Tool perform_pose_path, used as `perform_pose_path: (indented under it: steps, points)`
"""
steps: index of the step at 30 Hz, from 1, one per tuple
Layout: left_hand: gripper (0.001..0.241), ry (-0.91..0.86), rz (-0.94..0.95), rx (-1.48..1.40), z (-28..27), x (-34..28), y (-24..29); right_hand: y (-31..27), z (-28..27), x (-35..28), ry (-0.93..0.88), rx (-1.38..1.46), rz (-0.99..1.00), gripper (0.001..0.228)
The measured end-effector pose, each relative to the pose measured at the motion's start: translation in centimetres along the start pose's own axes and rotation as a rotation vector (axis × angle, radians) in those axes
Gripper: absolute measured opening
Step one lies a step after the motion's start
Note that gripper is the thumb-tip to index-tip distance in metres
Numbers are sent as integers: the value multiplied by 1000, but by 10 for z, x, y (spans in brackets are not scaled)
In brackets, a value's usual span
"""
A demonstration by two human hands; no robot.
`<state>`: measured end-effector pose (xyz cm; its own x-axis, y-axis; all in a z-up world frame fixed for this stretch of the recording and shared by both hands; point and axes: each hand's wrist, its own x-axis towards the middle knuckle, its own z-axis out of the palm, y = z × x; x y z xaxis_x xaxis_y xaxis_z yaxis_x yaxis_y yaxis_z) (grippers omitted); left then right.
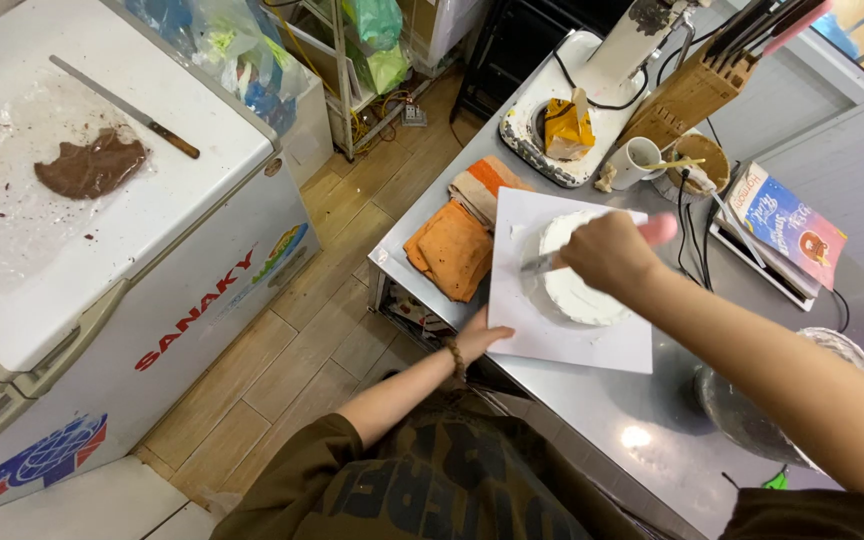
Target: The person scoops white frosting from a large mixing bowl with a spatula and spreads it over the top and sides of a chocolate cake on a white board, rotating the board between passes. They then wipe the table and nearby surfaces with an orange cloth.
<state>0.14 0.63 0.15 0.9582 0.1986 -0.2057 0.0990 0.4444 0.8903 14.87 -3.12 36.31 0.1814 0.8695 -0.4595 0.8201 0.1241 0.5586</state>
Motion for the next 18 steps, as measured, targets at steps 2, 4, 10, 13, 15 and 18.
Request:
perform_pose_path:
  steps: [2,4,10,13,15,18]
  points:
    - [64,32,-17,24,-17,10,14,-11,-4,-14,-57,-13,-11,11]
    - [64,61,-34,48,-34,22,33,-18,-7,-26,-118,-28,-20,13]
    - [59,330,-112,-148,-54,53,97,-19,-3,-45,-130,-41,-69,12]
    - [60,449,-67,-439,-9,20,114,-18,-3,-50,-130,-40,-65,12]
    - [66,209,-298,-298,31,-16,109,-17,-4,-51,-134,-38,-57,11]
    - [72,-78,-174,-261,29,2,-3,-19,-1,-53,-148,-35,-40,13]
